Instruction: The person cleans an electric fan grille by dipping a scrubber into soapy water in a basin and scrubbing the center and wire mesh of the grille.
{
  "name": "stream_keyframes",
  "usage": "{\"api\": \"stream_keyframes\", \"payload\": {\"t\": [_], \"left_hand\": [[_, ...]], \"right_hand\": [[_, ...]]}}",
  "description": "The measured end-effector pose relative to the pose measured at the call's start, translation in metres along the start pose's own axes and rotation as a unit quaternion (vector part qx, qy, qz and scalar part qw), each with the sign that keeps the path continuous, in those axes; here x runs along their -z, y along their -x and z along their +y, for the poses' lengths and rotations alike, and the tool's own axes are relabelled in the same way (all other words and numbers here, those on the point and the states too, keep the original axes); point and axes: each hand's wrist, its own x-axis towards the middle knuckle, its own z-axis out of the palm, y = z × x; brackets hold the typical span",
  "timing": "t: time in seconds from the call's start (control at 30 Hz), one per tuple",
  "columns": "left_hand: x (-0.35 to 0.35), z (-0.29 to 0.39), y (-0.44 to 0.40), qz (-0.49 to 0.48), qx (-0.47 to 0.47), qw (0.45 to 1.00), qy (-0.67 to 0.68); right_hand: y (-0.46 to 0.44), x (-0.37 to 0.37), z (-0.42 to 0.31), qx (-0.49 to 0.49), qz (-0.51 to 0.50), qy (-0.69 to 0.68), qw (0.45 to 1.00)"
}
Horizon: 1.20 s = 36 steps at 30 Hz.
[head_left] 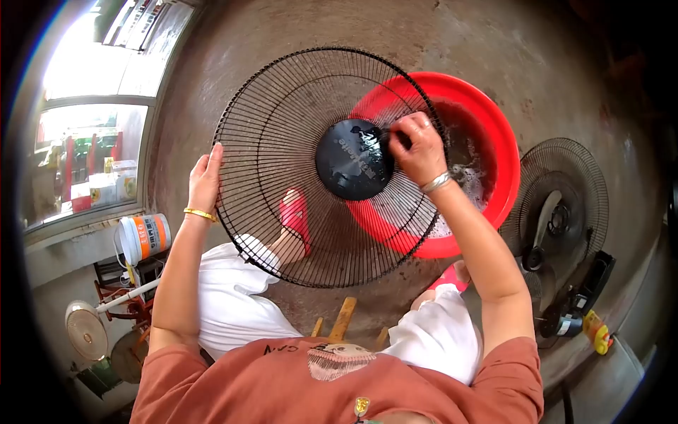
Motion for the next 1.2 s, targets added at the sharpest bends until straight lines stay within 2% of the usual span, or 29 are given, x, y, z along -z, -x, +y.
{"api": "stream_keyframes", "payload": {"t": [0.13,0.17,0.23,0.3,0.37,0.43,0.47,0.53,0.57,0.63,0.67,0.7,0.77,0.83,0.87,0.9,0.97,1.07,1.1,1.17,1.2], "left_hand": [[0.004,-0.002,-0.007,-0.003,0.017,0.999,-0.029],[0.003,0.000,-0.009,-0.011,0.004,0.999,-0.040],[0.003,-0.004,-0.008,-0.026,-0.009,0.997,-0.066],[0.003,-0.009,-0.013,-0.024,0.008,0.998,-0.066],[0.004,-0.009,-0.020,-0.019,0.018,0.998,-0.062],[0.002,0.002,-0.011,-0.023,0.023,0.998,-0.062],[0.000,0.003,-0.010,-0.022,0.017,0.998,-0.056],[0.002,0.004,-0.012,-0.022,0.015,0.997,-0.070],[0.002,0.004,-0.014,-0.023,0.007,0.997,-0.072],[0.002,0.000,-0.015,-0.025,0.002,0.996,-0.084],[0.001,0.004,-0.010,-0.031,0.018,0.997,-0.074],[-0.001,0.009,-0.005,-0.036,0.033,0.997,-0.062],[-0.003,0.007,-0.010,-0.029,0.000,0.998,-0.056],[-0.001,0.007,-0.008,-0.030,0.003,0.997,-0.070],[0.000,0.006,-0.011,-0.030,0.003,0.997,-0.072],[0.000,0.005,-0.013,-0.031,0.002,0.997,-0.075],[0.001,0.003,-0.012,-0.029,0.000,0.996,-0.085],[-0.001,0.000,-0.016,-0.017,-0.028,0.995,-0.096],[-0.001,-0.002,-0.016,-0.023,-0.015,0.995,-0.091],[-0.001,0.000,-0.016,-0.038,0.008,0.996,-0.080],[-0.001,0.001,-0.016,-0.038,0.007,0.996,-0.079]], "right_hand": [[0.004,0.038,0.053,-0.116,-0.034,0.160,0.980],[0.008,0.035,0.056,-0.094,-0.025,0.105,0.990],[0.012,0.032,0.007,-0.053,-0.017,-0.010,0.998],[0.022,0.023,-0.038,-0.041,-0.093,-0.090,0.991],[0.032,0.011,-0.035,-0.025,-0.072,-0.053,0.996],[0.026,0.013,0.003,-0.014,-0.070,-0.015,0.997],[0.023,0.021,0.027,0.013,-0.064,0.061,0.996],[0.022,0.036,0.072,-0.051,-0.093,0.194,0.975],[0.020,0.042,0.077,-0.088,-0.095,0.190,0.973],[0.012,0.038,0.049,-0.032,-0.033,0.095,0.994],[0.010,0.033,0.017,-0.044,-0.035,0.004,0.998],[0.009,0.028,-0.013,-0.009,-0.047,-0.069,0.996],[0.016,0.010,-0.041,0.035,-0.098,-0.080,0.991],[0.011,0.007,-0.022,0.000,-0.130,-0.092,0.987],[0.005,0.007,-0.012,0.007,-0.134,-0.055,0.990],[-0.004,0.008,-0.001,0.056,-0.107,-0.002,0.993],[-0.016,0.008,0.049,0.064,-0.073,0.139,0.986],[-0.024,0.022,0.022,-0.031,-0.039,0.057,0.997],[-0.022,0.023,0.006,0.002,-0.022,0.000,1.000],[-0.009,0.023,-0.022,0.030,-0.119,-0.071,0.990],[-0.004,0.018,-0.029,0.011,-0.139,-0.071,0.988]]}}
